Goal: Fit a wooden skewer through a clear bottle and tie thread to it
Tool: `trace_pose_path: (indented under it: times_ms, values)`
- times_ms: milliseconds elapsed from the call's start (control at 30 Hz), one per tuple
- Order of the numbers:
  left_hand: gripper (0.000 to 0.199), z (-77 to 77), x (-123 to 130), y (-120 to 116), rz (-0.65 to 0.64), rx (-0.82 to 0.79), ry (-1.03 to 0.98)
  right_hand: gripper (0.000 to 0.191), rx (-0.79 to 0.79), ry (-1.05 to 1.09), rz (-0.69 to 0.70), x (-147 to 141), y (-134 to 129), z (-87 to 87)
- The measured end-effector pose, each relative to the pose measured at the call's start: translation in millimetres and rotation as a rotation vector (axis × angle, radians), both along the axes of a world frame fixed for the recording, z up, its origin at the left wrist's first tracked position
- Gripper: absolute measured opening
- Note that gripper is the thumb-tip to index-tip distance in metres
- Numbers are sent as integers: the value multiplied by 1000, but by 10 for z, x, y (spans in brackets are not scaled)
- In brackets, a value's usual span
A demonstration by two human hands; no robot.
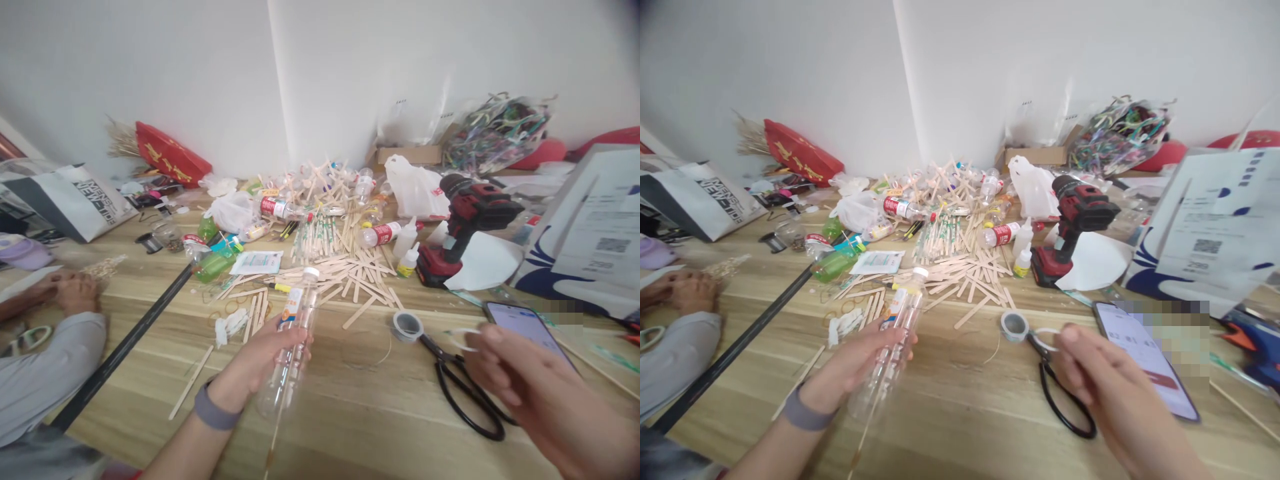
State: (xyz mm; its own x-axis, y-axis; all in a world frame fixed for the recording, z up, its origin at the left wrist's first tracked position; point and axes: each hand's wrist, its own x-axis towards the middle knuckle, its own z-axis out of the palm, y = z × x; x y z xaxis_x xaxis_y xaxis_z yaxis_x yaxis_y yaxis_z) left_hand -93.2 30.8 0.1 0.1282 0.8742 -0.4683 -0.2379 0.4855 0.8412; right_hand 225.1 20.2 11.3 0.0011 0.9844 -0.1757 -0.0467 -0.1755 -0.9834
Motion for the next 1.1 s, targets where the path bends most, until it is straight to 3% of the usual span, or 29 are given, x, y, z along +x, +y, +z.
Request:
trace_pose_path:
  times_ms: [233, 467, 600, 767, 1000, 1100]
  values:
    - [49, 56, 180, -21, -78, 3, -13, 52, 25, 22, 301, -768, 64, 106]
    - [45, 65, 261, -31, -148, 35, -4, 48, 0, 24, 350, -996, 184, 63]
    - [47, 54, 258, -16, -188, 35, 10, 51, -12, 0, 324, -909, 169, 15]
    - [52, -10, 198, -8, -129, -6, 27, 53, 8, -39, 251, -657, 86, -16]
    - [49, 9, -61, -29, 11, -40, 91, 51, -41, 67, -45, 87, -47, -16]
    - [51, 29, -87, -45, 14, -25, 111, 47, -29, 184, -134, 214, -41, 18]
